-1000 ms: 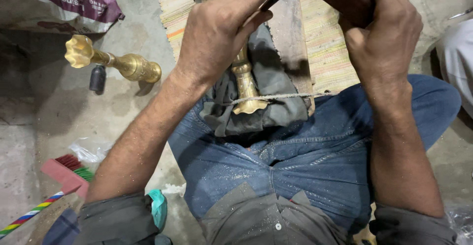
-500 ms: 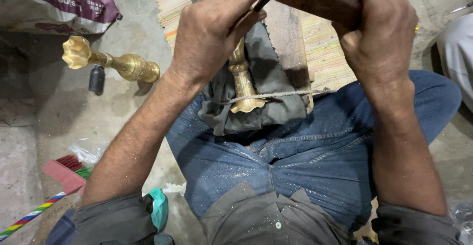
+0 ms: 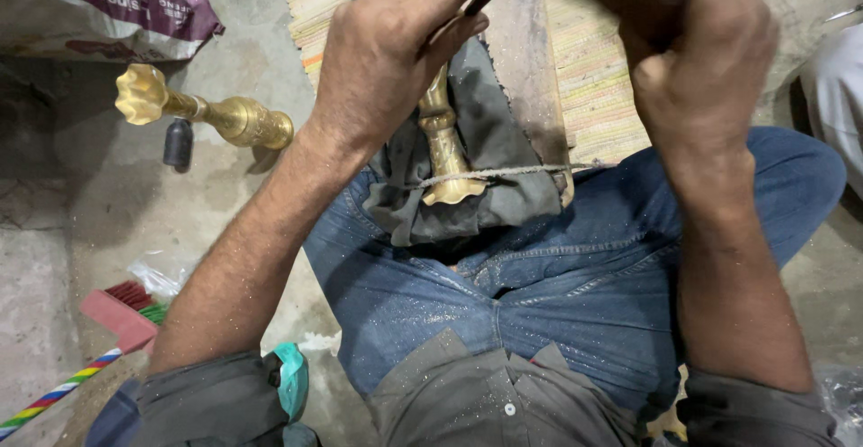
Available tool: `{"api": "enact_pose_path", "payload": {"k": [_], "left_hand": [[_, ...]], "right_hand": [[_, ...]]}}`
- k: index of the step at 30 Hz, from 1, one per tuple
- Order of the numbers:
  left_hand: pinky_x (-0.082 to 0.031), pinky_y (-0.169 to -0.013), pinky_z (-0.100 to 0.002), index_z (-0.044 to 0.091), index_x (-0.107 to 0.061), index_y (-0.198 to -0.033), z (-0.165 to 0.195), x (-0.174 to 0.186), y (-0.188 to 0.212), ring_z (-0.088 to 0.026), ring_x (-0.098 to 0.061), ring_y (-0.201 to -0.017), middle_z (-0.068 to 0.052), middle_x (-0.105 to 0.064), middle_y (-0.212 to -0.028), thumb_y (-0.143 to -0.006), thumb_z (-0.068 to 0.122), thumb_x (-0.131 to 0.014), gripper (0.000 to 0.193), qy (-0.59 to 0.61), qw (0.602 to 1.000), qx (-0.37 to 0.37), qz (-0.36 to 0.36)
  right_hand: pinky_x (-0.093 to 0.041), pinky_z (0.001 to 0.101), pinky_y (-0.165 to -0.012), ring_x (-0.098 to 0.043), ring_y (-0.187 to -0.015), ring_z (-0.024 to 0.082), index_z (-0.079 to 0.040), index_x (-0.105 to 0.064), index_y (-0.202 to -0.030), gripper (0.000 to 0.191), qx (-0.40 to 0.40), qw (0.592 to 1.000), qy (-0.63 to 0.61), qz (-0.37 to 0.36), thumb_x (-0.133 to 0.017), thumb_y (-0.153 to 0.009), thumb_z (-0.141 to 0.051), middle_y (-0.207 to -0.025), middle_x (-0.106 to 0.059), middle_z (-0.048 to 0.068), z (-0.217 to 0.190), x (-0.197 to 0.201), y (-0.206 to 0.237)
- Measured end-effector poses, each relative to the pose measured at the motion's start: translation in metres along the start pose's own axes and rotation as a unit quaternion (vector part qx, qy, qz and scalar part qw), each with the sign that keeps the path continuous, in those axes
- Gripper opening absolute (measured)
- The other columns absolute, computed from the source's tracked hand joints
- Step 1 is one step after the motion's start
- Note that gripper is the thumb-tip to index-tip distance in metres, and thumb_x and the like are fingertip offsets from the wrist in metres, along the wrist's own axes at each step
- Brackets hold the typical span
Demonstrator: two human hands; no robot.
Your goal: The person sits cross-legged on the floor with a brass vase-like ornament held against a cloth-covered form on their lap. They hold a chisel against the brass surface and strike it with a wooden mallet, working decorative patterns into the metal and repositioning the chisel around the object.
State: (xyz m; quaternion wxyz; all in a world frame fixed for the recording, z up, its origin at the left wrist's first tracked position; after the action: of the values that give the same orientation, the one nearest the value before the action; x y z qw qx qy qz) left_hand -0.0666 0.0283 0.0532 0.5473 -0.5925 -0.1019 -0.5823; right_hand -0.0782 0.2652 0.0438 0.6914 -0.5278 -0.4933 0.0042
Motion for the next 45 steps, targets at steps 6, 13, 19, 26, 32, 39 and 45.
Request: {"api": "enact_pose_path", "payload": {"k": [6,13,19,26,32,39,45], "left_hand": [[-0.063,-0.083,-0.035,0.016,-0.060,-0.138,0.001,0.004,-0.001,-0.020,-0.074,-0.097,-0.003,-0.072,-0.116,-0.104,0.020,-0.077,0.038,0.018,1.000,-0.016,0.017],[-0.062,-0.082,-0.034,0.020,-0.059,-0.142,0.002,0.005,0.003,-0.020,-0.073,-0.094,-0.001,-0.072,-0.109,-0.106,0.019,-0.077,0.041,0.000,1.000,-0.012,0.014],[-0.064,-0.079,-0.029,0.022,-0.061,-0.142,-0.004,0.000,0.004,-0.014,-0.073,-0.087,0.002,-0.072,-0.106,-0.105,0.021,-0.076,0.039,0.023,1.000,-0.010,0.014],[-0.063,-0.076,-0.030,0.016,-0.062,-0.135,-0.004,0.001,0.007,-0.016,-0.073,-0.088,-0.002,-0.071,-0.110,-0.106,0.021,-0.075,0.032,0.001,0.999,-0.025,0.028],[-0.062,-0.075,-0.033,0.018,-0.062,-0.132,-0.004,0.004,0.005,-0.018,-0.072,-0.085,-0.002,-0.069,-0.101,-0.108,0.027,-0.080,0.031,0.015,0.999,-0.017,0.028],[-0.063,-0.078,-0.029,0.019,-0.058,-0.144,-0.003,0.007,0.010,-0.015,-0.073,-0.089,-0.001,-0.070,-0.109,-0.109,0.020,-0.075,0.038,0.037,0.998,-0.030,0.036],[-0.061,-0.077,-0.031,0.017,-0.058,-0.143,-0.006,0.007,0.012,-0.016,-0.072,-0.088,-0.001,-0.068,-0.103,-0.108,0.020,-0.078,0.040,0.045,0.998,-0.015,0.033]], "right_hand": [[-0.050,0.0450,-0.076,-0.067,-0.085,0.032,0.002,-0.059,-0.116,0.032,-0.125,0.979,-0.156,-0.043,-0.063,-0.086,0.013,-0.096,-0.066,0.015,0.013,-0.008,0.006],[-0.044,0.0448,-0.073,-0.061,-0.082,0.034,0.002,-0.060,-0.112,0.034,-0.089,0.993,-0.042,-0.059,-0.062,-0.080,0.015,-0.092,-0.062,0.017,0.022,-0.015,0.018],[-0.046,0.0457,-0.068,-0.064,-0.078,0.032,0.002,-0.063,-0.118,0.035,-0.147,0.980,-0.119,-0.069,-0.061,-0.085,0.013,-0.088,-0.062,0.016,0.025,-0.018,0.016],[-0.051,0.0468,-0.080,-0.066,-0.090,0.035,0.004,-0.061,-0.116,0.035,-0.105,0.985,-0.129,-0.039,-0.062,-0.084,0.016,-0.100,-0.065,0.019,0.015,-0.009,0.008],[-0.049,0.0470,-0.075,-0.066,-0.088,0.037,0.005,-0.061,-0.121,0.045,-0.068,0.993,-0.097,-0.009,-0.056,-0.079,0.020,-0.099,-0.066,0.019,0.012,-0.004,0.005],[-0.039,0.0450,-0.064,-0.055,-0.071,0.031,0.001,-0.060,-0.112,0.022,-0.151,0.977,-0.122,-0.089,-0.068,-0.094,0.011,-0.087,-0.057,0.015,0.020,-0.006,0.001],[-0.045,0.0395,-0.067,-0.061,-0.076,0.026,-0.001,-0.061,-0.109,0.020,-0.099,0.984,-0.126,-0.074,-0.066,-0.092,0.008,-0.088,-0.060,0.010,0.014,-0.005,0.001]]}}
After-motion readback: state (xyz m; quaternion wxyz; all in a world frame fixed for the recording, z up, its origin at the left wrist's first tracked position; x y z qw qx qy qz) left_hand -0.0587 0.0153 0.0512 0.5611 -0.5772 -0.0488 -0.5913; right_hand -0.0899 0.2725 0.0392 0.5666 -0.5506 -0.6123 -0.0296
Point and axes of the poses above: each hand's wrist, its own y-axis away from the middle knuckle, its own x-axis out of the back of the hand, z = x × y, the point moved 6 cm from there along -y, towards the middle knuckle
